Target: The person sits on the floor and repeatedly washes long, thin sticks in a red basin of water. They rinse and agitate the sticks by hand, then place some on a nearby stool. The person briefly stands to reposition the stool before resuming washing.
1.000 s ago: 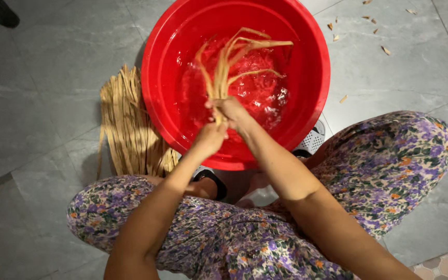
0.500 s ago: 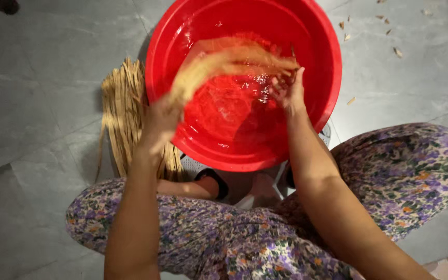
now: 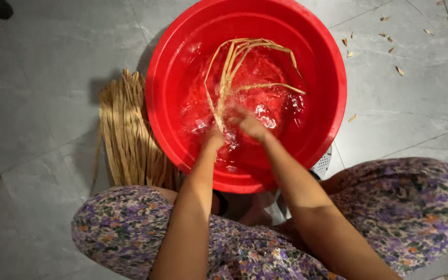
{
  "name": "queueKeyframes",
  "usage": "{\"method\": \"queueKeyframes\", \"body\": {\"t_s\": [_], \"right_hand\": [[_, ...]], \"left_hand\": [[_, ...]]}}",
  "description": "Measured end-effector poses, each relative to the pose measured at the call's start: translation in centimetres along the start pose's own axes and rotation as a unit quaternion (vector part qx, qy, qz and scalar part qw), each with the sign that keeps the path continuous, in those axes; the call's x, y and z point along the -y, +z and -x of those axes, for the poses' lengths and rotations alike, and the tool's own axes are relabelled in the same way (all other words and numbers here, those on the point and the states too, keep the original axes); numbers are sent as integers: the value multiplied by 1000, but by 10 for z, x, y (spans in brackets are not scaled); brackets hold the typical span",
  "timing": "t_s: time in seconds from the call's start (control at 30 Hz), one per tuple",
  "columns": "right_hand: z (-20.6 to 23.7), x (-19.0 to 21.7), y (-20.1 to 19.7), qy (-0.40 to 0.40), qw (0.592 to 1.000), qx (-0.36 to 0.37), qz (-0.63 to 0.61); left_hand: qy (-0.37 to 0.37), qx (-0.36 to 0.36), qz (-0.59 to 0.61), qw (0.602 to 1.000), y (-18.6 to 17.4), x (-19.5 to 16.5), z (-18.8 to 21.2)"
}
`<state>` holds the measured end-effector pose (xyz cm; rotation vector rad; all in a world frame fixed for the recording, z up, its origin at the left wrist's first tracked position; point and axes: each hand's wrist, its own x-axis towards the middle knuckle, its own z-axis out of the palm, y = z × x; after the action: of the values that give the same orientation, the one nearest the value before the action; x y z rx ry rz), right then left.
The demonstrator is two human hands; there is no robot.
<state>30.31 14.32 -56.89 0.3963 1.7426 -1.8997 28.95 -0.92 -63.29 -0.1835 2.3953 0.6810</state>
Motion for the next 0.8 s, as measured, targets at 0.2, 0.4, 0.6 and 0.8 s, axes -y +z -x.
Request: {"method": "queueKeyframes", "body": {"t_s": [0.2,0.4,0.6,0.8], "right_hand": [[1,1,-61,108,934,-330,-80],[-9,-18,-25,54,933,-328,-136],[-5,-8,-17,81,995,-29,-41],[9,1,-26,134,916,-22,-377]], "left_hand": [[-99,-49,1,994,-31,5,-24],[-109,-80,37,990,-20,-13,-17],[161,4,157,974,37,-58,18],[133,74,-22,988,15,-70,84]]}}
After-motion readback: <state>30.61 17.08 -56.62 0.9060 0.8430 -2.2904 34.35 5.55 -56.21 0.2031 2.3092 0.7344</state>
